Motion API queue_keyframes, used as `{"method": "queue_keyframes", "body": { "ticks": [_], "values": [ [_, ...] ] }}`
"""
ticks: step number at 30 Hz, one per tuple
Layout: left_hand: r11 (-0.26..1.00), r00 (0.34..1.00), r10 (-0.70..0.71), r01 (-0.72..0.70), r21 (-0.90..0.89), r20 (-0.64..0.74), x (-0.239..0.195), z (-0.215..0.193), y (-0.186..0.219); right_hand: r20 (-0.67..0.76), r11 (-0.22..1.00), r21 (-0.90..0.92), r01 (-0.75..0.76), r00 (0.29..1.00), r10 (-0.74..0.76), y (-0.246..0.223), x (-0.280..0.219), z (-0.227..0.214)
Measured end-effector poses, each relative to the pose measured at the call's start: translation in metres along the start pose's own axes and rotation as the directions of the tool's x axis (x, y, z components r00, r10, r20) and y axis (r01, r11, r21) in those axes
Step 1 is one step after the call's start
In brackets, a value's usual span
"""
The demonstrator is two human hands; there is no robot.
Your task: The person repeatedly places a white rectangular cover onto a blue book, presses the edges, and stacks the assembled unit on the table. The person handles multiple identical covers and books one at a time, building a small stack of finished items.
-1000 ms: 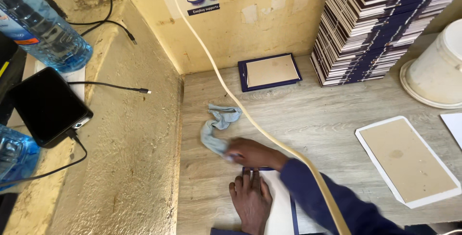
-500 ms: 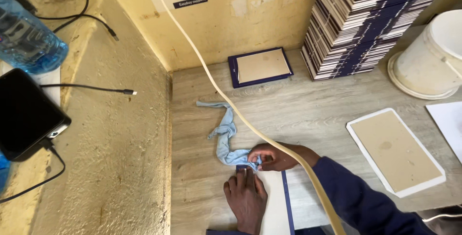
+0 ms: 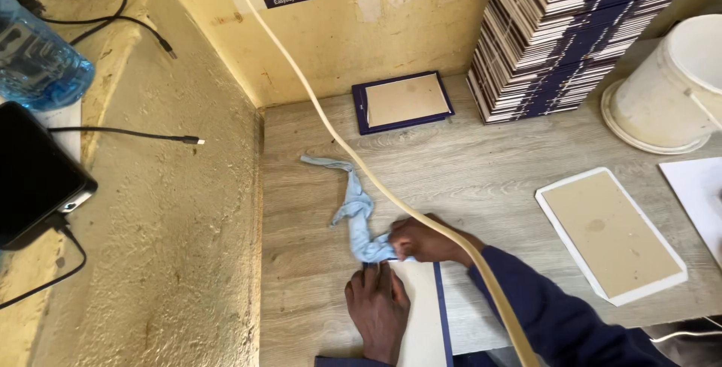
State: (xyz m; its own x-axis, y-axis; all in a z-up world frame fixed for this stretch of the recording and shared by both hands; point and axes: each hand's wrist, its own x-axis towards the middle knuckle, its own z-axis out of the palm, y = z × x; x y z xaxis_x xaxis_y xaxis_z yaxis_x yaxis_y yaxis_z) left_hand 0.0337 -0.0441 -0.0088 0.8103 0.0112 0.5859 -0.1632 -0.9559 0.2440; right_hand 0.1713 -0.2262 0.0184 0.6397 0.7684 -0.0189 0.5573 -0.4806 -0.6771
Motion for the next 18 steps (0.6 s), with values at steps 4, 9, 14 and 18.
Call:
{"method": "queue_keyframes", "body": {
  "ticks": [4,9,14,18],
  "values": [
    [0.998,0.999,-0.042,0.043,0.042,-0.032,0.002,-0.003,0.001,-0.039,0.982,0.112,0.151,0.988,-0.147,0.006,-0.027,-0.003],
    [0.997,0.997,0.037,-0.033,0.067,-0.063,-0.014,0.006,0.0,-0.028,0.994,0.052,0.099,0.995,-0.097,0.018,-0.038,-0.008],
    [0.975,0.994,0.015,-0.04,0.221,0.112,-0.05,0.031,0.006,-0.014,0.978,0.199,0.056,0.998,-0.054,-0.011,0.05,0.039],
    [0.962,0.986,0.04,-0.083,0.261,0.164,-0.046,0.024,0.004,-0.154,0.997,-0.065,-0.039,0.988,0.029,-0.04,0.076,0.051]
  ]
}}
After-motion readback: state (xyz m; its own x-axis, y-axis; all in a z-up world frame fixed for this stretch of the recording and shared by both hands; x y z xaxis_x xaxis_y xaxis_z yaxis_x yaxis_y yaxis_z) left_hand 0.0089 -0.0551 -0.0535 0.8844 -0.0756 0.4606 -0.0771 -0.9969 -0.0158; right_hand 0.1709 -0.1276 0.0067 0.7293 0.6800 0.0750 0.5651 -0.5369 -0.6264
